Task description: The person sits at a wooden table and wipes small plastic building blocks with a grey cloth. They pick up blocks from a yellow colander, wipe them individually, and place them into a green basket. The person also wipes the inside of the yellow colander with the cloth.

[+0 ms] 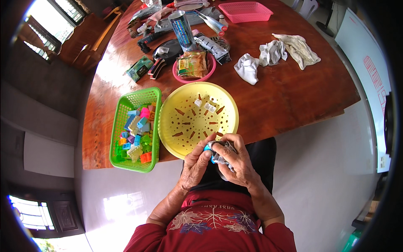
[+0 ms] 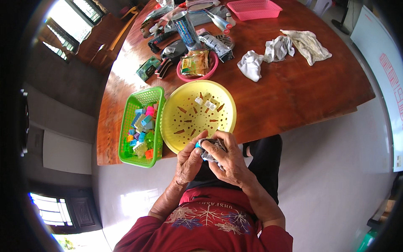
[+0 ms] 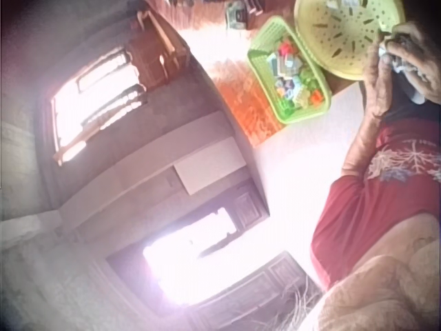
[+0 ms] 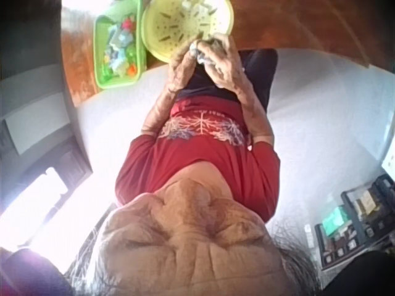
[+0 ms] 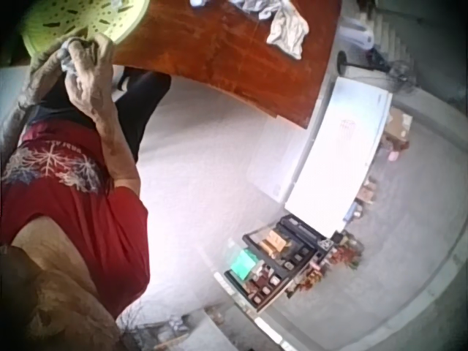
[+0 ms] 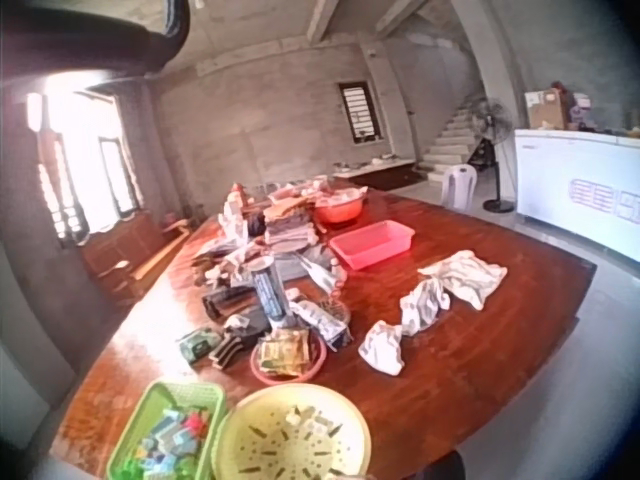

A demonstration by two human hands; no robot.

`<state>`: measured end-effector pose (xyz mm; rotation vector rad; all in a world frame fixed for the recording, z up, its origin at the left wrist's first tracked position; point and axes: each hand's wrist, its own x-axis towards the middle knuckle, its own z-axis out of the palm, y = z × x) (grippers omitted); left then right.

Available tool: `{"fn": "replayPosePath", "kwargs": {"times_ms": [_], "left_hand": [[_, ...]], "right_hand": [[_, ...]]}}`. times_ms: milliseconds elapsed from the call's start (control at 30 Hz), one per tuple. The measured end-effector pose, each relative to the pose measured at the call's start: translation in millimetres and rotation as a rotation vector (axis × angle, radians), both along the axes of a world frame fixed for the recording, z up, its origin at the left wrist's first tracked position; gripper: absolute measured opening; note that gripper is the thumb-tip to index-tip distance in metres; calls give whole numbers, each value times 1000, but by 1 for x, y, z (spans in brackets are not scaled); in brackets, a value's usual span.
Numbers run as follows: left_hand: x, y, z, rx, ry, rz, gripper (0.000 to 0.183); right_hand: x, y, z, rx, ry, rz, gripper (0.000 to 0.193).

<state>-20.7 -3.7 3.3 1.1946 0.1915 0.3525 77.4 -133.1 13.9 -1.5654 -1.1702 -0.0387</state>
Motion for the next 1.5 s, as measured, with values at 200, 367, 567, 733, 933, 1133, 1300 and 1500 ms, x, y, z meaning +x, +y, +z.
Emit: {"fn": "replayPosePath", "kwargs": {"times_ms": [200, 367, 567, 733, 933, 1133, 1300, 1500], "left_hand": [[3, 6, -7, -306, -112, 93, 21], [15, 6, 0, -180, -92, 93, 20], [10, 0, -2, -235, -38, 36, 15], [10, 0, -7, -311, -65, 88, 16], [19, 11, 2, -472, -75, 28, 19], [25, -4, 2, -440, 12, -5, 16], [22, -8, -5, -462, 69, 25, 27], [20, -13, -15, -421, -86, 27, 25]], "right_hand": [[-9, -10, -9, 20, 72, 158, 45], [-17, -20, -12, 80, 241, 92, 36], [-5, -6, 2, -39, 119, 13, 55], [-19, -4, -14, -18, 81, -58, 51], [-23, -16, -11, 78, 156, -38, 27], [-13, 1, -21, 134, 247, -129, 40], [-16, 6, -22, 174, 151, -229, 45], [-16, 23, -10, 203, 9, -292, 37]]}}
